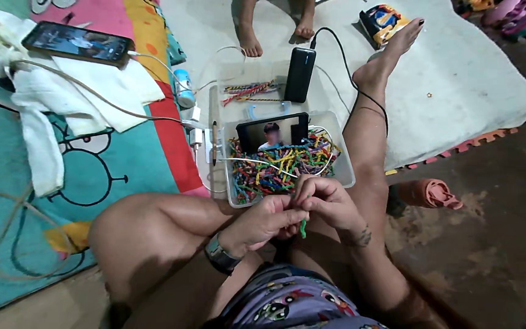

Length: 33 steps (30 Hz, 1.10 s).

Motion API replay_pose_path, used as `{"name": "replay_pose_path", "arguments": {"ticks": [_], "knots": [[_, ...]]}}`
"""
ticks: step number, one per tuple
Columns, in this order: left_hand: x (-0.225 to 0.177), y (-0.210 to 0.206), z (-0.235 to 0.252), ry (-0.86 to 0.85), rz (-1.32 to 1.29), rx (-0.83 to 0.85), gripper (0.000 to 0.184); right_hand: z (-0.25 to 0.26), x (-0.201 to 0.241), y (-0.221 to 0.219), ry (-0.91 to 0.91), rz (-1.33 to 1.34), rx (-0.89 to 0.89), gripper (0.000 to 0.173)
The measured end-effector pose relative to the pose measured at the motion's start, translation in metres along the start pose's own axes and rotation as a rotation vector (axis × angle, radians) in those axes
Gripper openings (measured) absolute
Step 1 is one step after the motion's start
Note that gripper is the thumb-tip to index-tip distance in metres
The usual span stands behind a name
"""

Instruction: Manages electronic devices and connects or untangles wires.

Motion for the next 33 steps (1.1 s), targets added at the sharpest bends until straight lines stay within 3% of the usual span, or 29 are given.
{"name": "replay_pose_path", "arguments": {"ticks": [3,5,6,8,10,12,15,20,24,26,28,31,33], "knots": [[-0.005,-0.001,0.002,-0.349,0.975,-0.421,0.015,0.001,0.006,0.001,-0.002,-0.621,-0.205,0.021],[0.001,-0.005,0.007,-0.53,1.275,-0.575,0.018,0.004,0.008,-0.005,0.016,-0.798,-0.299,0.023],[0.001,-0.006,0.008,-0.537,1.232,-0.582,0.019,0.005,0.01,-0.007,0.021,-0.784,-0.335,0.022],[-0.008,-0.005,0.005,-0.386,0.855,-0.455,0.019,0.006,0.01,-0.009,0.022,-0.556,-0.317,0.018],[-0.012,-0.003,0.002,-0.186,0.388,-0.26,0.012,0.005,0.009,-0.003,-0.024,-0.211,-0.122,0.021],[-0.007,-0.001,0.001,-0.06,0.056,-0.102,0.01,0.005,0.008,0.002,-0.06,-0.035,0.069,0.026],[-0.003,-0.001,0.002,0.038,-0.108,-0.047,0.01,0.005,0.008,0.004,-0.037,-0.02,0.096,0.019],[-0.008,-0.003,0.003,-0.075,0.151,-0.188,0.006,0.003,0.006,0.002,0.01,-0.197,-0.106,0.014],[0.005,-0.005,0.006,-0.518,1.093,-0.515,0.014,0.003,0.003,-0.014,0.022,-0.623,-0.356,0.022],[0.009,-0.005,0.008,-0.614,1.281,-0.56,0.013,0.002,0.0,-0.024,-0.005,-0.724,-0.445,0.026],[0.002,-0.004,0.004,-0.446,0.989,-0.457,0.018,0.0,-0.001,-0.024,-0.044,-0.576,-0.432,0.022],[-0.005,0.001,-0.001,-0.094,0.194,-0.173,0.031,-0.003,0.001,-0.017,-0.102,-0.141,-0.304,0.015],[-0.002,0.0,-0.001,0.052,-0.131,-0.027,0.033,-0.002,0.003,-0.014,-0.114,0.048,-0.214,0.015]]}}
Point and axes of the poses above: each hand's wrist, its own z-axis towards the middle knuckle, its own y-axis out of the back of the hand, x = y × z, the point moved 2 cm from there along z, towards the middle knuckle, and after that the axes turned 1 degree about x, right-handed, at the moved point
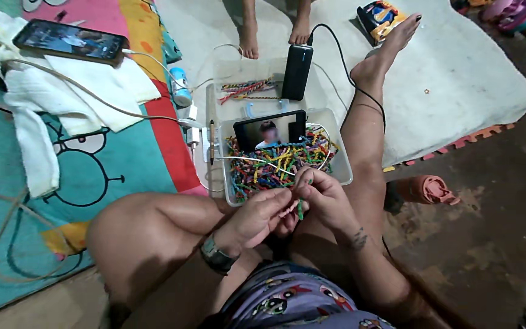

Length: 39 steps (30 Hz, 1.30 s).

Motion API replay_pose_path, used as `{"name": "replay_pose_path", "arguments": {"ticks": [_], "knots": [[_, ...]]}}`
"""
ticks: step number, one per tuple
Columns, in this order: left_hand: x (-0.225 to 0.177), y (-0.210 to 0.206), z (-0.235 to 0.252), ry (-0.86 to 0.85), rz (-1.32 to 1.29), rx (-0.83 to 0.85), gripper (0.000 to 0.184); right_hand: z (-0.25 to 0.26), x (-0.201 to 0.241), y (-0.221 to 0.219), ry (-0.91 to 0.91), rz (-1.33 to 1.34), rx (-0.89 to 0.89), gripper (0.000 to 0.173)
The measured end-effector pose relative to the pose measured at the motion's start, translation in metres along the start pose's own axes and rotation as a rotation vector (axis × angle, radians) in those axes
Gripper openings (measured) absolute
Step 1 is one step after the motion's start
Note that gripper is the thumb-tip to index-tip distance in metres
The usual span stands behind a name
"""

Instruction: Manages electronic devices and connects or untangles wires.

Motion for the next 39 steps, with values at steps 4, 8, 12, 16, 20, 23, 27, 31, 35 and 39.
{"name": "replay_pose_path", "arguments": {"ticks": [4,8,12,16,20,23,27,31,35,39], "knots": [[0.007,0.0,0.002,0.09,-0.195,0.123,0.021,0.002,-0.002,0.002,0.025,0.066,0.141,0.017],[0.011,0.002,0.001,0.096,-0.29,0.196,0.01,0.003,-0.005,0.01,0.066,0.109,0.325,0.017],[0.009,0.003,0.004,-0.012,-0.111,0.115,0.008,0.001,-0.004,0.012,0.064,0.071,0.218,0.008],[0.005,0.009,0.008,-0.443,0.848,-0.317,0.01,-0.003,-0.003,0.002,-0.036,-0.301,-0.157,0.008],[0.006,0.004,0.007,-0.589,1.031,-0.474,0.011,-0.005,-0.001,-0.01,0.072,-0.499,-0.198,0.015],[0.002,0.007,0.0,-0.272,0.31,-0.095,0.014,-0.004,0.012,-0.002,0.122,-0.351,0.086,0.023],[0.015,0.008,0.002,0.01,-0.147,0.198,0.011,-0.002,0.02,0.006,0.118,-0.227,0.333,0.029],[0.018,0.004,0.001,0.017,-0.159,0.248,0.009,-0.003,0.02,0.004,0.116,-0.238,0.354,0.033],[0.006,0.003,0.003,-0.287,0.522,-0.164,0.009,-0.008,0.015,0.0,0.031,-0.569,0.007,0.024],[-0.002,0.001,0.0,-0.268,0.56,-0.108,0.009,-0.008,0.012,0.002,0.056,-0.361,0.043,0.022]]}}
Point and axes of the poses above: each hand's wrist, its own z-axis towards the middle knuckle, its own y-axis out of the back of the hand, x = y × z, the point moved 2 cm from there along z, towards the middle knuckle, and after that the axes turned 1 degree about x, right-handed, at the moved point
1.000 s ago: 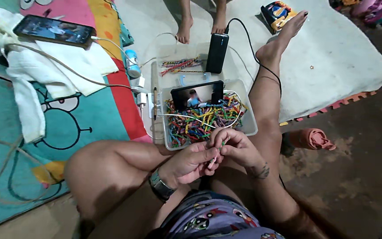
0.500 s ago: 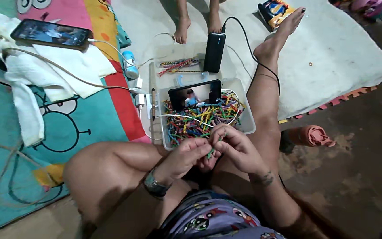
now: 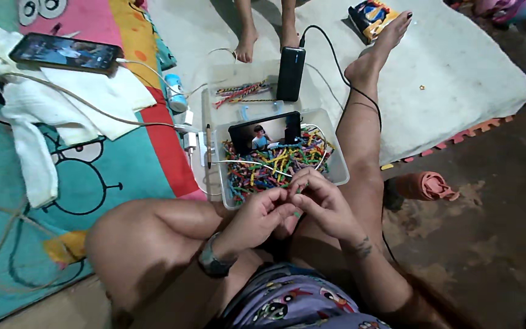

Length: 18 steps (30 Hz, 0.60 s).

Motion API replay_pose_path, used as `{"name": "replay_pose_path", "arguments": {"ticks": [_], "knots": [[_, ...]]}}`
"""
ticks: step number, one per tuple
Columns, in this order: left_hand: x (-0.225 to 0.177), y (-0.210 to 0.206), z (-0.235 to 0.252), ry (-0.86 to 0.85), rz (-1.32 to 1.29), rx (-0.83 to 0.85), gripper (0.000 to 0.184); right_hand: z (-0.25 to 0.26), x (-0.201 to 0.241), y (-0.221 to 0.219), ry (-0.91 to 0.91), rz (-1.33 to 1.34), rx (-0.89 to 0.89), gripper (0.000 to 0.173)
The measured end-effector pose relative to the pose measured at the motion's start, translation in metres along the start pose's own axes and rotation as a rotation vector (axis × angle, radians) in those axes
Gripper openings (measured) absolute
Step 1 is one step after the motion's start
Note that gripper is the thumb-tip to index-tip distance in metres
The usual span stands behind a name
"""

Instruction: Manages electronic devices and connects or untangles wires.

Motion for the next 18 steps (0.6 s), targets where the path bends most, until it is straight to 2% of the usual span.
{"name": "replay_pose_path", "arguments": {"ticks": [2,4,7,10,12,15,16,18], "knots": [[0.0,0.001,-0.004,0.101,-0.285,0.173,0.008,0.002,0.001,0.006,0.047,0.169,0.205,0.03],[0.003,-0.001,-0.007,0.191,-0.506,0.312,0.012,0.004,0.002,0.006,0.095,0.27,0.325,0.028],[0.006,-0.004,-0.007,0.255,-0.651,0.343,0.012,0.006,0.001,0.006,0.155,0.3,0.286,0.018],[0.002,-0.002,-0.004,0.129,-0.44,0.16,0.007,0.005,-0.002,0.005,0.133,0.227,0.135,0.016],[-0.003,-0.002,-0.004,-0.002,-0.055,-0.066,0.003,0.003,-0.002,0.002,0.103,0.038,-0.019,0.016],[0.003,-0.01,-0.001,-0.245,0.553,-0.398,0.012,0.003,0.001,-0.008,0.104,-0.37,-0.229,0.019],[0.005,-0.012,0.0,-0.282,0.609,-0.448,0.012,0.003,0.001,-0.011,0.11,-0.427,-0.257,0.02],[0.002,-0.009,-0.002,-0.192,0.385,-0.368,0.01,0.005,0.001,-0.011,0.094,-0.326,-0.205,0.019]]}}
Point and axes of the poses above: each hand's wrist, its own z-axis towards the middle knuckle, its own y-axis out of the back of the hand, x = y × z, the point moved 2 cm from there along z, towards the middle knuckle, and after that the axes turned 1 degree about x, right-handed, at the moved point
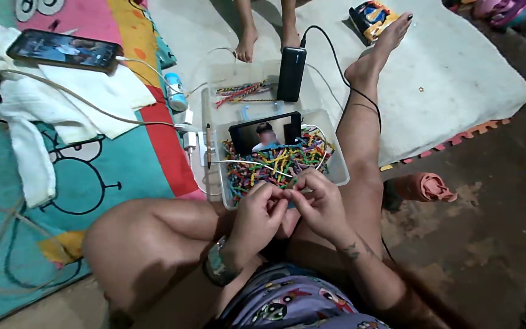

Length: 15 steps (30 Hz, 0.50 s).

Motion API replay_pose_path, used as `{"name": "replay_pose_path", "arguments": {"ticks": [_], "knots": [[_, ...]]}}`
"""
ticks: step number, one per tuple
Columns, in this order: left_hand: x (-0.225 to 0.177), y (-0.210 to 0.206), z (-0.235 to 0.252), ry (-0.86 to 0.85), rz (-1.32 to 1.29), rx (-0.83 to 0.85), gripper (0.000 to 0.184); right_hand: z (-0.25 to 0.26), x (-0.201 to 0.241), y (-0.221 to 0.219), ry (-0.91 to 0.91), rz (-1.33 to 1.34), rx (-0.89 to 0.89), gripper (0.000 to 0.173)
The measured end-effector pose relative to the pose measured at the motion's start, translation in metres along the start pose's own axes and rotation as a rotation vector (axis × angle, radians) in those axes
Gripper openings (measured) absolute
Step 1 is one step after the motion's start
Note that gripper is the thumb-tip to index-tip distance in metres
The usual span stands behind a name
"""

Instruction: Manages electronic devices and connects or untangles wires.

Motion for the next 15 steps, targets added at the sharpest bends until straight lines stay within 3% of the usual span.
{"name": "replay_pose_path", "arguments": {"ticks": [2,4,6,9,12,15], "knots": [[0.0,0.01,0.002,0.239,-0.455,0.271,0.008,0.001,-0.005,0.006,-0.054,0.301,0.138,0.019],[0.007,0.013,0.0,0.416,-0.851,0.516,0.019,0.002,-0.007,0.013,-0.061,0.532,0.264,0.021],[0.007,0.01,-0.004,0.535,-1.054,0.673,0.02,0.002,-0.003,0.015,-0.033,0.655,0.353,0.02],[0.007,0.001,-0.008,0.534,-1.214,0.805,0.01,0.002,-0.001,0.013,0.036,0.716,0.436,0.02],[0.007,0.001,-0.007,0.467,-1.103,0.692,0.007,0.002,-0.006,0.013,0.031,0.617,0.385,0.021],[0.001,0.003,-0.002,0.267,-0.425,0.285,0.007,0.0,-0.003,0.011,-0.107,0.263,0.158,0.022]]}}
Point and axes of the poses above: each hand's wrist, its own z-axis towards the middle knuckle, its own y-axis out of the back of the hand, x = y × z, the point moved 2 cm from there along z, towards the middle knuckle, and after that the axes turned 1 degree about x, right-handed, at the moved point
